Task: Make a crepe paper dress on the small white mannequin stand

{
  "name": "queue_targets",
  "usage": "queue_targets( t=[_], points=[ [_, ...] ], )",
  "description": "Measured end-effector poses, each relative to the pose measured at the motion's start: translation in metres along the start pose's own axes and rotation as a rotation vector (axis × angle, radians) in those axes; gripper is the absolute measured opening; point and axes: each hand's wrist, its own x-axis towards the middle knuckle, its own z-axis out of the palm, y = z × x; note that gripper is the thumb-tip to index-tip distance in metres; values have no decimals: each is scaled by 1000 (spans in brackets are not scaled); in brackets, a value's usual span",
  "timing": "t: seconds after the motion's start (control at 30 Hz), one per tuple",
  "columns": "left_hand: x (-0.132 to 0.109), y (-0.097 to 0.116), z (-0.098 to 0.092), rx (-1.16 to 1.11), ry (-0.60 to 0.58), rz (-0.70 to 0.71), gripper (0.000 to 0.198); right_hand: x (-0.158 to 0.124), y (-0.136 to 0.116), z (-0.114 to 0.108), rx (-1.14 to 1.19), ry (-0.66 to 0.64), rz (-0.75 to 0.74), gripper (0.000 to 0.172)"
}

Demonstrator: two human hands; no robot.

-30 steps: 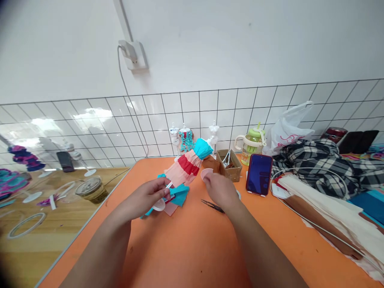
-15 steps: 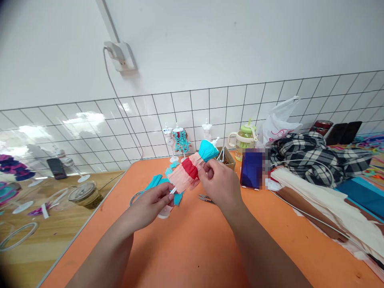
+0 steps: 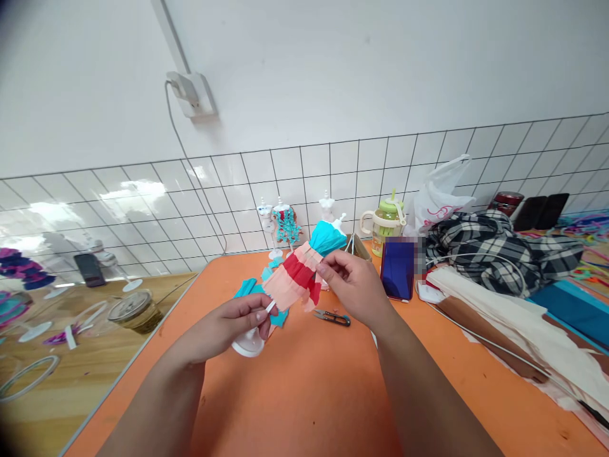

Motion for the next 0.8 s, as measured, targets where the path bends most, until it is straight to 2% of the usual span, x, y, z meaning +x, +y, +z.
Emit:
queue_targets(
  t=[0.27,0.43,0.63,0.8],
  points=[
    [-5,-6,-12,-169,-137,-33,29,-3,0,-9,154,-129,-21,29],
    [-7,-4,-13,-143,-242,-77,28,-1,4,-6,151,-175,21,25],
    [-8,-3,-12,-201,-303,-52,27,3,9,3,309,-185,72,26],
    [-10,0,-12,-178,-323,-59,25,2,9,0,353,-193,53,26]
  ],
)
